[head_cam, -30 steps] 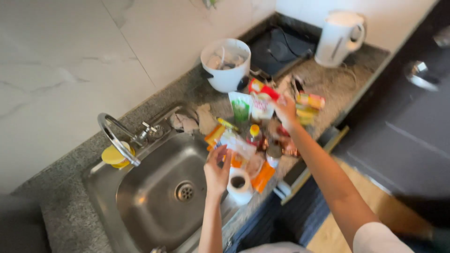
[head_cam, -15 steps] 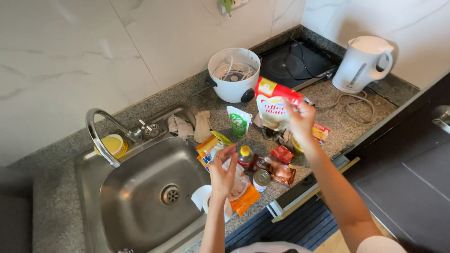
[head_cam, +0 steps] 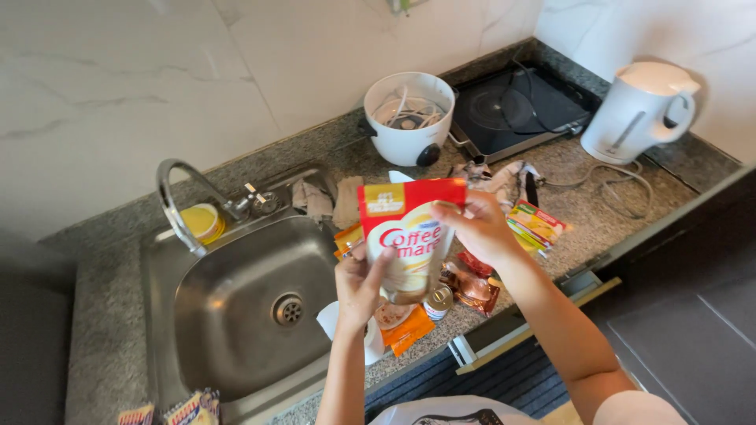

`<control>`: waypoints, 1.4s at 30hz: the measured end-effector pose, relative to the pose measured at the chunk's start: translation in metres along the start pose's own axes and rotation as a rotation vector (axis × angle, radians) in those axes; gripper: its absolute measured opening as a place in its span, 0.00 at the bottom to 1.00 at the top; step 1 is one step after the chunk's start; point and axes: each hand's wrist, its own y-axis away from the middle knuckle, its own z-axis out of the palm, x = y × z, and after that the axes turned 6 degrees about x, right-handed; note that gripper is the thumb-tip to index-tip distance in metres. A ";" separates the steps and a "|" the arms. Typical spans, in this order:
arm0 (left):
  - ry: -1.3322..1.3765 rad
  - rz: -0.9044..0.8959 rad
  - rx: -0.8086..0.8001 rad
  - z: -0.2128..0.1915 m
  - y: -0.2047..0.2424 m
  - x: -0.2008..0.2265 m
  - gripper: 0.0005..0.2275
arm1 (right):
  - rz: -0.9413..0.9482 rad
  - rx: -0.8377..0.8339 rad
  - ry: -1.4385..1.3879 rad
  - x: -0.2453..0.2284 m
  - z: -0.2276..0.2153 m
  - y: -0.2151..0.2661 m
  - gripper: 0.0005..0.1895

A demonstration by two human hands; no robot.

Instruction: Organizing various food and beverage supplies on top of a microwave and then wiping down the sink and counter area with a cloth.

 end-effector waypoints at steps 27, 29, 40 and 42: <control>0.150 0.255 0.826 -0.097 0.048 0.001 0.04 | -0.470 0.080 1.478 0.229 -0.091 -0.141 0.06; 0.155 0.271 0.851 -0.112 0.061 -0.004 0.05 | -0.535 0.045 1.485 0.184 -0.062 -0.141 0.05; 0.098 0.390 1.005 -0.217 0.141 0.062 0.06 | -0.695 -0.371 0.906 -0.009 0.176 -0.012 0.02; 0.242 0.304 0.923 -0.260 0.174 0.080 0.09 | -0.673 -0.414 0.732 -0.030 0.236 0.033 0.08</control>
